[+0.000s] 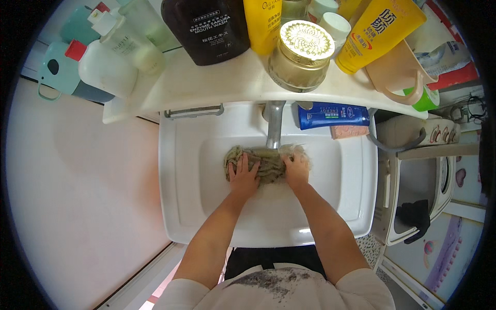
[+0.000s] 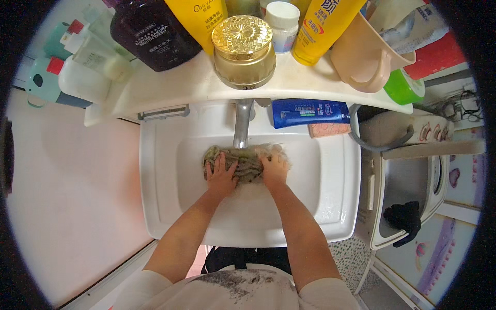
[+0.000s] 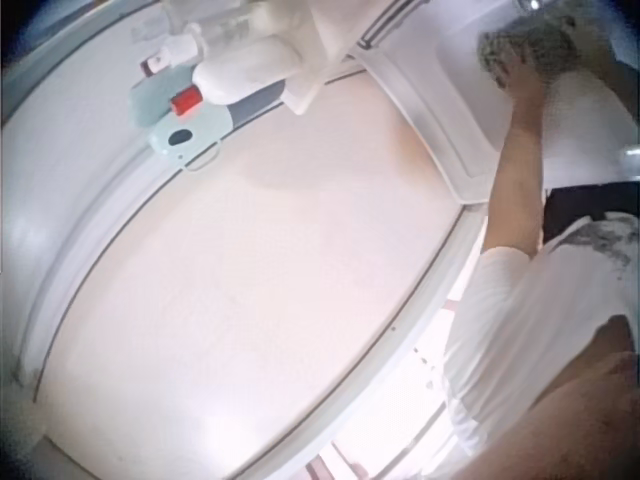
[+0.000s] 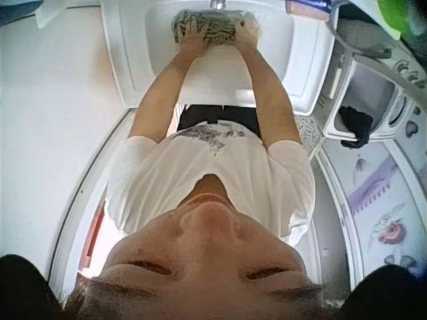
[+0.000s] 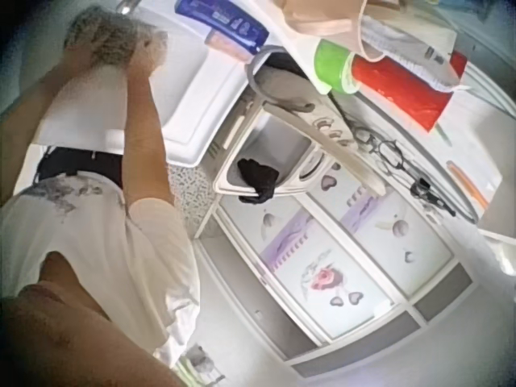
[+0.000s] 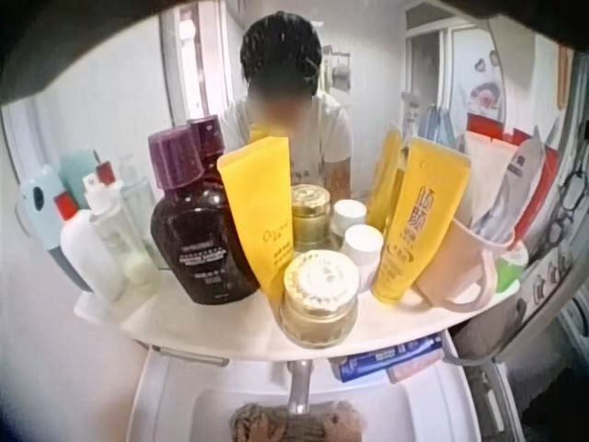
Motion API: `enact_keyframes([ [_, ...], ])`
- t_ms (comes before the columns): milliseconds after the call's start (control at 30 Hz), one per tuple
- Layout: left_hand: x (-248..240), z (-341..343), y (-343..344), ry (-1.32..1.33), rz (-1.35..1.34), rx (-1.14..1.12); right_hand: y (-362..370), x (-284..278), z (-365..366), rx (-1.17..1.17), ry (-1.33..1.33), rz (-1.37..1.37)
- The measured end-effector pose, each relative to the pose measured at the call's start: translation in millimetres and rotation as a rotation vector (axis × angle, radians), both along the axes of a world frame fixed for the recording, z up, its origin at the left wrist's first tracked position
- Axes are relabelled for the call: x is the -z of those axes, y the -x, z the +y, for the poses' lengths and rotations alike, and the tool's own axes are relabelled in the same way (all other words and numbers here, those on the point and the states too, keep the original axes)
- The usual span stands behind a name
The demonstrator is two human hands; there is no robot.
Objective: The person walks from a living room into a bathroom holding a green cloth. They turn on the sink faucet, wet the cloth, and proceed to scrub and rinse it repeatedly under running water. The person wrings out the cloth multiple times before turning off the tap and leaving the bathroom.
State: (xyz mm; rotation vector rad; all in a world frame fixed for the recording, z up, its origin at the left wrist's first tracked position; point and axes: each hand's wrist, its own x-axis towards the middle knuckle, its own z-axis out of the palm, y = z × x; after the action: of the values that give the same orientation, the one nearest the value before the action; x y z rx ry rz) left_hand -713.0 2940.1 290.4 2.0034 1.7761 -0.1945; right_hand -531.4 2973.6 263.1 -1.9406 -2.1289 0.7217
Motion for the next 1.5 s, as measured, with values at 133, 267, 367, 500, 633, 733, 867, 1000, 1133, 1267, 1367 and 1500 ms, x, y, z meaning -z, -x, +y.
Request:
enact_keyframes([
  [133,-3,-1,-3,0.192,0.124,0.152,-3,8,-18,-0.321,-0.140,-0.048],
  [267,-12,-13,22,-0.040,-0.133,-0.078,-11,-18,-2,-0.103,0.025,-0.094],
  [367,-46,-11,35,-0.060,-0.440,-0.423,-26,-12,-3,0.101,0.018,0.214],
  [500,-61,-24,36,0.004,-1.023,-1.001,9,-75,-9,-0.008,0.040,0.782],
  [633,-63,-9,8,0.451,-1.517,-1.347,42,-145,-20,-0.167,0.286,1.049],
  [733,-12,-6,16,0.657,-2.366,-0.613,51,-200,-28,-0.275,0.415,1.292],
  [867,-32,0,7,0.774,-2.309,-0.827,41,-233,-36,0.012,0.451,1.674],
  [1000,-69,-7,-10,0.728,-2.397,-0.922,31,-211,-45,0.111,0.210,1.517],
  [1133,-105,3,-27,0.899,-2.288,-0.984,21,-183,-55,-0.296,-0.132,0.690],
  [1267,-77,-1,-28,1.046,-2.529,-1.017,26,-170,-52,-0.415,-0.290,0.496],
  [1367,-84,-7,-40,0.744,-2.501,-0.768,33,-166,-45,-0.344,-0.364,0.526],
  [1500,-90,-8,-49,0.686,-2.274,-1.069,41,-136,-34,-0.246,-0.283,0.561],
])
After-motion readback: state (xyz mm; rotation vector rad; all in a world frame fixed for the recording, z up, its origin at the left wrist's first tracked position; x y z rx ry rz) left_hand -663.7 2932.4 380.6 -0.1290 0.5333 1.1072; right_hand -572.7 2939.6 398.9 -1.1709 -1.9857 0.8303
